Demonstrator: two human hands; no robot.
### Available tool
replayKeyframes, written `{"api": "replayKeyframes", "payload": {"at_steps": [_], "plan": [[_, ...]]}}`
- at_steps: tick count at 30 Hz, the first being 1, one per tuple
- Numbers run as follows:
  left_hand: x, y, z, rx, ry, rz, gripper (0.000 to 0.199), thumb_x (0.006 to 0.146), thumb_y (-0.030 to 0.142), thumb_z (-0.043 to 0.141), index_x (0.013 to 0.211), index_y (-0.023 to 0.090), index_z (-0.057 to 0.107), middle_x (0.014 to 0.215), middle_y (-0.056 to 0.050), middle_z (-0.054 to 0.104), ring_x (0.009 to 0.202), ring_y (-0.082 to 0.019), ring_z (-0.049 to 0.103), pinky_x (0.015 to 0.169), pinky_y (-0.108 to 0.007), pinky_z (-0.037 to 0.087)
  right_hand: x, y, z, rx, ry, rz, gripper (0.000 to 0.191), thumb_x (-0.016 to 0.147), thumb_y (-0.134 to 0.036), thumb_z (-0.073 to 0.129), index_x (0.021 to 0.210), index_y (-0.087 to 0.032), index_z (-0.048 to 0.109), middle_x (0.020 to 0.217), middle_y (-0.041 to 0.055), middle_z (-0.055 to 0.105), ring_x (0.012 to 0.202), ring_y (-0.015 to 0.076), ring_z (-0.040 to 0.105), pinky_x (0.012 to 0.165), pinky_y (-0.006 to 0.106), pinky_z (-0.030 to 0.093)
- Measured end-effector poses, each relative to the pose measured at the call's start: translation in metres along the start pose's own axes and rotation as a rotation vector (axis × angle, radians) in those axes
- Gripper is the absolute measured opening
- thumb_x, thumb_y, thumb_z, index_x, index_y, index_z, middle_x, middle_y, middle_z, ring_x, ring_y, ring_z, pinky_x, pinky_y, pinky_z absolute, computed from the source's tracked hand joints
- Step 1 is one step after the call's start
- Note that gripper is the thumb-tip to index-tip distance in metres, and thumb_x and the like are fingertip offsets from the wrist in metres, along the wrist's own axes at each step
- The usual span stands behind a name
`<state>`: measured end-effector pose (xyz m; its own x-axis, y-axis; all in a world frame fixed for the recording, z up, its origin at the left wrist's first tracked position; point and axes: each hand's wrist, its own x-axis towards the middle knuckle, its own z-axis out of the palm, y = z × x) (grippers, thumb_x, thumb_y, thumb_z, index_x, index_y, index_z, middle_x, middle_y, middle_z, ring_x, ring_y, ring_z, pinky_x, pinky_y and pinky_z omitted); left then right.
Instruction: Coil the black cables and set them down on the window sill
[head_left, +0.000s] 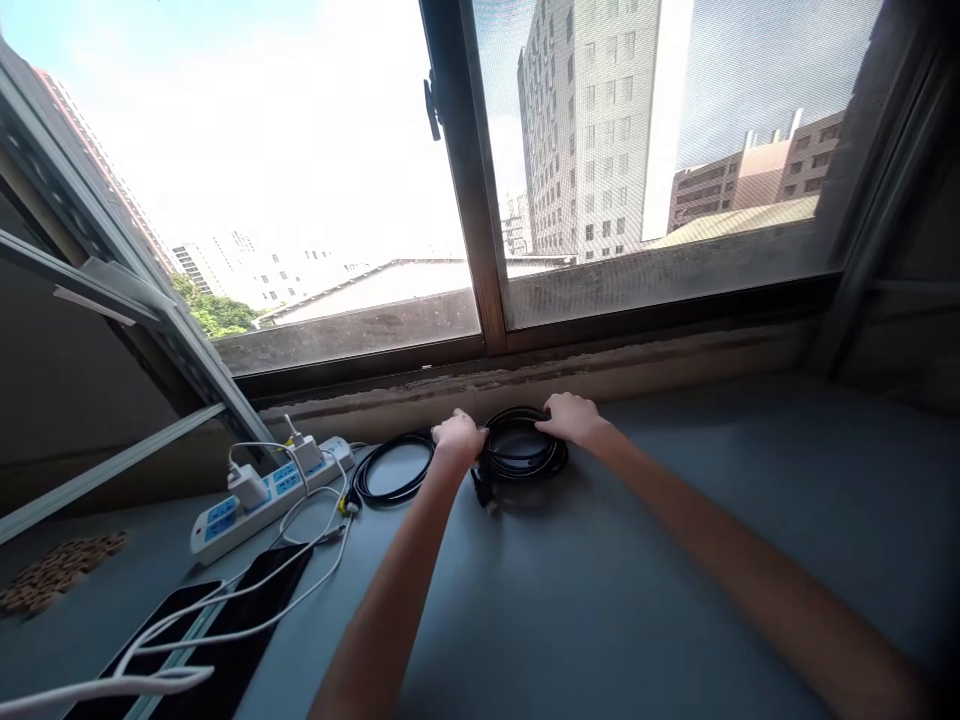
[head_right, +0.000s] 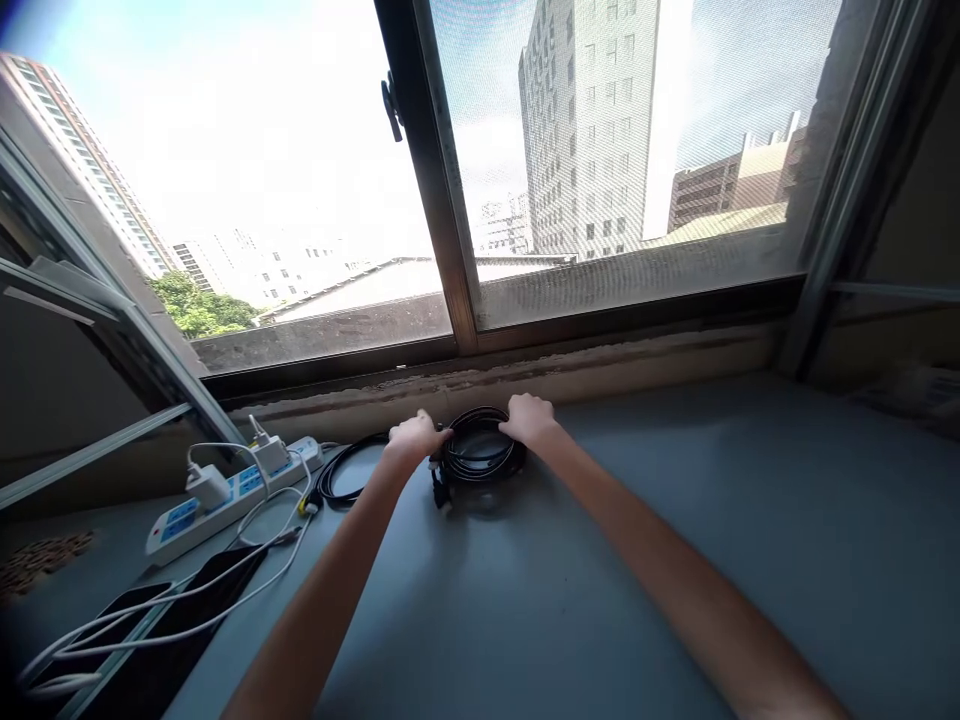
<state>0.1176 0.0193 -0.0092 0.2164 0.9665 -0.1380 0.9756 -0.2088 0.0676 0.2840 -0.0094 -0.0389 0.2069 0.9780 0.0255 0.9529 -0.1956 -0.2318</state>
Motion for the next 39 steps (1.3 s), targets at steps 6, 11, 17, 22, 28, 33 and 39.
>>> {"api": "replayKeyframes", "payload": {"at_steps": [6,11,17,22,28,33,39], "plan": [[-0.027,0.023,-0.011,-0.002,0.071,0.354,0.045,0.078,0.058,0.051,0.108,0.024,0.055,0.118,-0.004,0.056,0.11,-0.024,0.051,0.087,-0.029,0.041,-0.009,-0.007,-0.014,-0.019,-0.073,0.066,0.015,0.092,-0.022,0.073,0.091,-0.01,0.064,0.085,0.0066,0.061,0.073,0.0221,0.061,0.072,0.032,0.051],[-0.037,0.04,0.003,0.104,-0.089,0.579,0.048,0.064,0.055,0.069,0.097,0.021,0.059,0.098,-0.002,0.063,0.095,-0.024,0.057,0.075,-0.028,0.045,-0.01,-0.006,-0.014,0.045,-0.09,0.073,0.028,0.1,-0.031,0.064,0.081,-0.01,0.068,0.06,0.0066,0.059,0.058,0.0225,0.062,0.065,0.027,0.05],[-0.035,0.047,0.015,0.177,-0.062,0.563,0.055,0.065,0.037,0.073,0.11,0.018,0.05,0.113,-0.008,0.058,0.101,-0.027,0.056,0.078,-0.031,0.046,-0.012,-0.003,-0.021,0.14,-0.132,0.084,0.043,0.105,-0.036,0.052,0.073,-0.012,0.068,0.049,0.0051,0.056,0.05,0.021,0.061,0.061,0.025,0.049],[-0.036,0.049,0.015,0.194,-0.056,0.547,0.047,0.069,0.035,0.07,0.108,0.017,0.052,0.115,-0.01,0.057,0.104,-0.029,0.054,0.08,-0.032,0.046,-0.013,-0.001,-0.025,0.208,-0.17,0.087,0.045,0.106,-0.035,0.05,0.071,-0.012,0.067,0.051,0.0058,0.057,0.051,0.021,0.062,0.058,0.023,0.049],[-0.034,0.05,0.016,0.186,-0.057,0.513,0.04,0.071,0.04,0.069,0.102,0.02,0.057,0.11,-0.006,0.061,0.102,-0.027,0.056,0.078,-0.032,0.045,-0.013,0.002,-0.023,0.259,-0.166,0.052,0.027,0.1,-0.014,0.055,0.077,-0.012,0.068,0.055,0.0034,0.06,0.056,0.0193,0.063,0.057,0.019,0.049],[-0.034,0.051,0.015,0.189,-0.045,0.487,0.037,0.069,0.041,0.07,0.098,0.021,0.058,0.105,-0.006,0.062,0.098,-0.027,0.058,0.077,-0.032,0.044,-0.014,0.003,-0.025,0.257,-0.122,0.043,0.012,0.095,-0.01,0.063,0.086,-0.013,0.07,0.056,0.0007,0.059,0.057,0.0186,0.063,0.059,0.019,0.049],[-0.034,0.05,0.014,0.2,-0.047,0.472,0.033,0.067,0.041,0.073,0.09,0.021,0.059,0.099,-0.005,0.064,0.093,-0.027,0.059,0.074,-0.031,0.044,-0.014,-0.002,-0.021,0.187,-0.089,0.053,0.004,0.096,-0.016,0.068,0.092,-0.015,0.069,0.061,0.0012,0.061,0.061,0.0195,0.063,0.064,0.022,0.05]]}}
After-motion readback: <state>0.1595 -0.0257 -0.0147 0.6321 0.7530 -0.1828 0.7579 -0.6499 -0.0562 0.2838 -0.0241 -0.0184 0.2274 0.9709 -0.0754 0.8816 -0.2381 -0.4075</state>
